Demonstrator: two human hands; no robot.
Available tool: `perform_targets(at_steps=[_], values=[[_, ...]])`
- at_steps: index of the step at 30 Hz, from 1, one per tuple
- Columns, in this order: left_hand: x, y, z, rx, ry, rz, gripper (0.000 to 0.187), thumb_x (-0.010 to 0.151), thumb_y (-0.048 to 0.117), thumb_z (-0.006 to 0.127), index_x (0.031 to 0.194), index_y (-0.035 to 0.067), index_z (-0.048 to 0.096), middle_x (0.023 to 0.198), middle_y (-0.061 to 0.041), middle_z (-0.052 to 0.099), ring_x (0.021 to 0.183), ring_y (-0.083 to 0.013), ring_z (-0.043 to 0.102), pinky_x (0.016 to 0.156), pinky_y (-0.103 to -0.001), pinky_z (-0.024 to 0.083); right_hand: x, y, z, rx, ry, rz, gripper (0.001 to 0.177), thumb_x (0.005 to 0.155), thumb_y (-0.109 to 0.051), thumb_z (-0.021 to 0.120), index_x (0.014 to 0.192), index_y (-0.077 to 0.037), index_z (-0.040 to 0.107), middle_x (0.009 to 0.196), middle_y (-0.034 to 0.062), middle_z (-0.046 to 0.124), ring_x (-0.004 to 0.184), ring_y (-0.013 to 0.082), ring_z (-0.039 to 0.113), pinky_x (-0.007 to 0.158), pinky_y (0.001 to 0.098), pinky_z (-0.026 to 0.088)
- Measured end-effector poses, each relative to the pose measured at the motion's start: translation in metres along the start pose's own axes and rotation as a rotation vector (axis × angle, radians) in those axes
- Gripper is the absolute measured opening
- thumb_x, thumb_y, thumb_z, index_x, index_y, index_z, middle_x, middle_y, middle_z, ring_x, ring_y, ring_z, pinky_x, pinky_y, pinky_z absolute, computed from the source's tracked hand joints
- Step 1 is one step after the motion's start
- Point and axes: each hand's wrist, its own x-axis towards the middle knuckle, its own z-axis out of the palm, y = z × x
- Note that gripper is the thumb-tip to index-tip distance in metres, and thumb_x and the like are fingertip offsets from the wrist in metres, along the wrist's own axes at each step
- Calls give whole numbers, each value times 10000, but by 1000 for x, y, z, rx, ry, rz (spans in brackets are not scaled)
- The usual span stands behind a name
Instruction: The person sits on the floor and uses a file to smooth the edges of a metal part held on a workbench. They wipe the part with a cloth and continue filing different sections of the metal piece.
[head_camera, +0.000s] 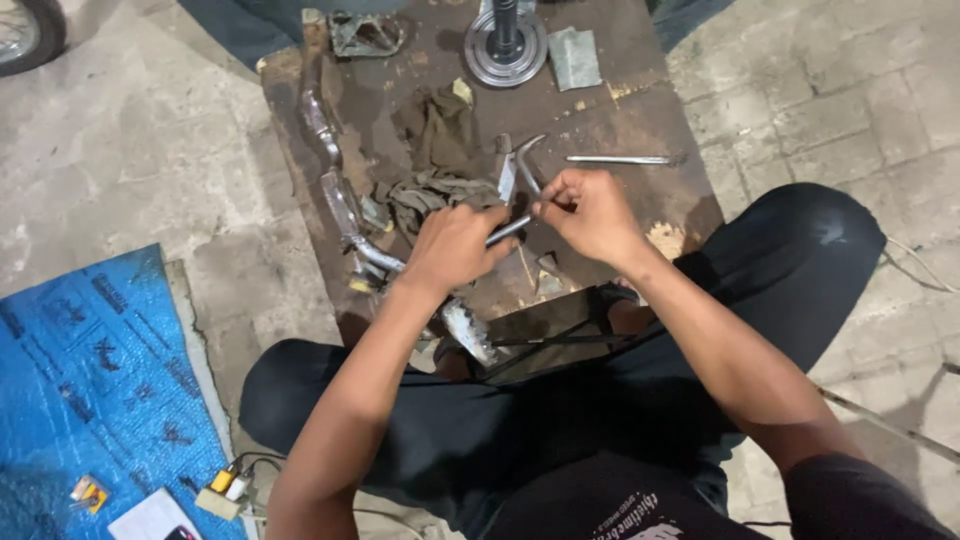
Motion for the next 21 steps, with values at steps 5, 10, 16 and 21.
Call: perform_targets(at_steps=[5,10,16,21], values=[[8,-8,11,27,-11,-21,234,922,287,695,1047,94,736,763,-178,751,657,-369,736,576,-442,567,-7,-15,2,-15,11,-51,108,846,-7,802,941,-47,769,707,96,759,633,177,716,591,300,552],[1,-5,3,5,9,18,275,938,290,662,1125,98,724,855,-218,761,705,-408,736,587,-479,569,-5,-23,-3,-24,25,-97,97,873,-7,808,955,-11,757,728,134,753,691,242,743,613,337,558],[4,-9,9,-20,48,59,284,960,266,642,1175,96,718,923,-208,760,736,-392,739,607,-464,585,-11,-39,-6,-125,-8,-72,122,867,-39,821,983,-51,786,757,99,777,684,231,751,625,324,566],[6,-9,12,-8,64,84,267,967,258,631,1161,102,726,942,-168,765,724,-374,732,583,-447,581,-5,-35,-10,-166,9,-82,102,875,-21,821,968,-30,781,733,127,762,682,261,754,622,332,573]])
